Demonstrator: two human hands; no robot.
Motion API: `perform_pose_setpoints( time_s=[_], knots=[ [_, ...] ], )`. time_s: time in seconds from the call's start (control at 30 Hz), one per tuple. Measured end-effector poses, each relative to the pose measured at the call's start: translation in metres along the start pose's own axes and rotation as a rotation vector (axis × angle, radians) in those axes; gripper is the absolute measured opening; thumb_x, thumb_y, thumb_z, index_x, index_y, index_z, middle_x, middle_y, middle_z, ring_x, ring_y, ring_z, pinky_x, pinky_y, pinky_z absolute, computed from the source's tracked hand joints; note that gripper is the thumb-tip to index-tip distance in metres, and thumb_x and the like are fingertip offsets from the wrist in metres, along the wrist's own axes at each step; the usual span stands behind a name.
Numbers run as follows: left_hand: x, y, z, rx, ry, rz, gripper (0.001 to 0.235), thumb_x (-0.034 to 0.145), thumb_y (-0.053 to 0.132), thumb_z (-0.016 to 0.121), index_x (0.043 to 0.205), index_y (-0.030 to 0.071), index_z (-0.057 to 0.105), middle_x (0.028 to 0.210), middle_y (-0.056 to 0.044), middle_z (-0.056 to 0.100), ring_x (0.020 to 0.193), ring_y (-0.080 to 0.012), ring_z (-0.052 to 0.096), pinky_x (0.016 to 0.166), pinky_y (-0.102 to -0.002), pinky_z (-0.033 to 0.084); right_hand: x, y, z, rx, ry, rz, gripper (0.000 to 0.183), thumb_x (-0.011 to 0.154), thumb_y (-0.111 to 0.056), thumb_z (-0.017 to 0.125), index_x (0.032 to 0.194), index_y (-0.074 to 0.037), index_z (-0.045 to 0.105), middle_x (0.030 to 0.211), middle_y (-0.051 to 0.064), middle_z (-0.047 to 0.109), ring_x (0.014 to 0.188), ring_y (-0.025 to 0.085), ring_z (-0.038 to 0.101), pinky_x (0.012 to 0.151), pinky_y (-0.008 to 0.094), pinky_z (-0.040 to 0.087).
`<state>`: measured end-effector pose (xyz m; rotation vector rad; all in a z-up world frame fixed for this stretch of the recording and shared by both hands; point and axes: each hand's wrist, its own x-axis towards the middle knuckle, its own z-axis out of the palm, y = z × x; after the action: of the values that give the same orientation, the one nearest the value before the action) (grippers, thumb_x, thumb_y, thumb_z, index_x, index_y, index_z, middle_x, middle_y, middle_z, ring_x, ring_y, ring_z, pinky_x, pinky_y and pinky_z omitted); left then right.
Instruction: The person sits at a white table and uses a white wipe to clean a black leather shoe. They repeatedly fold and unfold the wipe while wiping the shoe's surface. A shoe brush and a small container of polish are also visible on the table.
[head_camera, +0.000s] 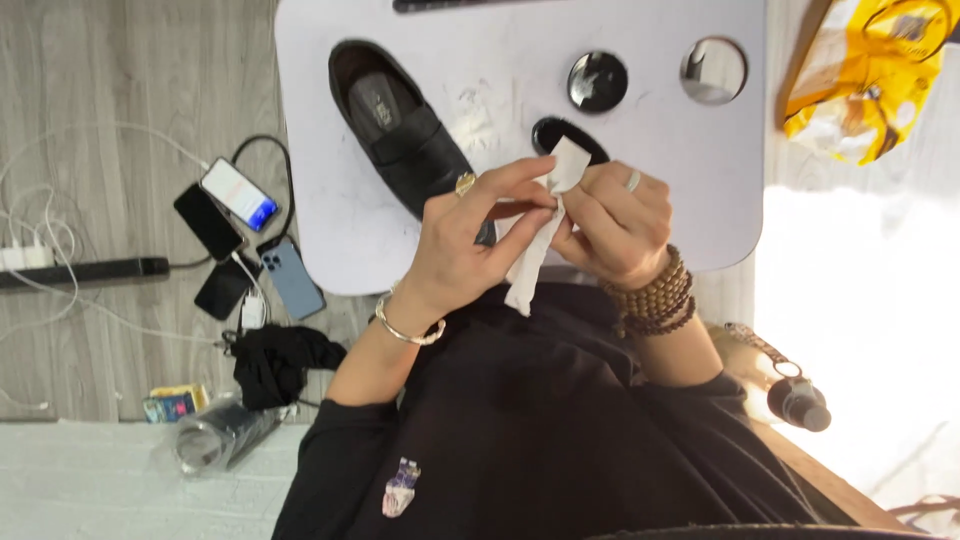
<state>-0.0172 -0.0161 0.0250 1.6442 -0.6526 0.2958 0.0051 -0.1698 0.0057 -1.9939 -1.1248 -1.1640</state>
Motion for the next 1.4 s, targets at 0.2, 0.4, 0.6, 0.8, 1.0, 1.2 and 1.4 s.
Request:
perform_pose_setpoints(
  time_s=[0.2,0.4,0.6,0.8,1.0,1.2,1.4],
  knots=[
    [-0.010,-0.015,0.002,-0.479,0.114,-0.140,0.035,0.079,0.000,0.055,0.113,0.001,0.044,0.089,-0.014,0.061,0.085,-0.0208,0.061,0.072,-0.032,0.054,0.005,-0.010,-0.002,0.257,0.206,0.209,0.011,0.072,0.003,0.054,0.061,0.002,0.052,0.056,0.011,0.042,0.044,0.020,0.037,0.042,0.026,0.039],
    [-0.013,-0.026,0.009,-0.786,0.128,-0.220,0.038,0.076,-0.004,0.057,0.110,-0.003,0.042,0.079,-0.016,0.057,0.076,-0.0210,0.061,0.069,-0.033,0.055,0.008,-0.021,0.000,0.416,0.253,0.274,0.010,0.072,0.001,0.057,0.063,0.006,0.055,0.068,0.020,0.050,0.054,0.025,0.048,0.048,0.031,0.046],
    [-0.020,-0.032,0.010,-0.918,0.057,-0.191,0.032,0.075,-0.006,0.056,0.104,-0.006,0.042,0.074,-0.017,0.054,0.072,-0.0218,0.061,0.066,-0.032,0.055,0.009,-0.029,-0.007,0.462,0.223,0.216,0.014,0.075,-0.006,0.056,0.067,0.005,0.058,0.070,0.020,0.057,0.058,0.028,0.055,0.054,0.034,0.049],
    [-0.018,-0.026,0.007,-0.945,-0.013,-0.171,0.029,0.073,-0.009,0.056,0.098,-0.007,0.042,0.071,-0.018,0.053,0.068,-0.0224,0.059,0.064,-0.033,0.054,0.008,-0.029,-0.015,0.722,0.214,0.317,0.016,0.081,-0.002,0.045,0.078,0.010,0.055,0.074,0.022,0.058,0.066,0.032,0.059,0.060,0.037,0.050],
    [-0.013,-0.011,0.007,-0.758,-0.013,-0.120,0.026,0.074,-0.010,0.054,0.097,-0.004,0.043,0.075,-0.017,0.055,0.071,-0.0206,0.060,0.067,-0.032,0.053,0.013,-0.030,-0.018,0.713,0.203,0.413,0.004,0.072,0.008,0.056,0.073,0.012,0.057,0.066,0.021,0.057,0.061,0.033,0.058,0.059,0.040,0.049],
    [-0.005,0.001,0.003,-0.392,-0.002,-0.077,0.023,0.073,-0.008,0.058,0.093,-0.002,0.049,0.078,-0.013,0.059,0.074,-0.0211,0.062,0.067,-0.032,0.054,0.024,-0.031,-0.025,0.456,0.108,0.345,0.005,0.068,0.015,0.060,0.072,0.013,0.059,0.065,0.020,0.057,0.057,0.032,0.058,0.055,0.037,0.049],
    [0.002,0.010,0.001,-0.083,-0.005,0.020,0.021,0.075,-0.006,0.058,0.094,0.000,0.053,0.081,-0.009,0.061,0.074,-0.0227,0.063,0.066,-0.032,0.054,0.025,-0.029,-0.028,-0.013,-0.071,0.194,0.004,0.074,0.005,0.059,0.073,0.005,0.062,0.063,0.011,0.055,0.051,0.022,0.054,0.050,0.027,0.048]
  ],
)
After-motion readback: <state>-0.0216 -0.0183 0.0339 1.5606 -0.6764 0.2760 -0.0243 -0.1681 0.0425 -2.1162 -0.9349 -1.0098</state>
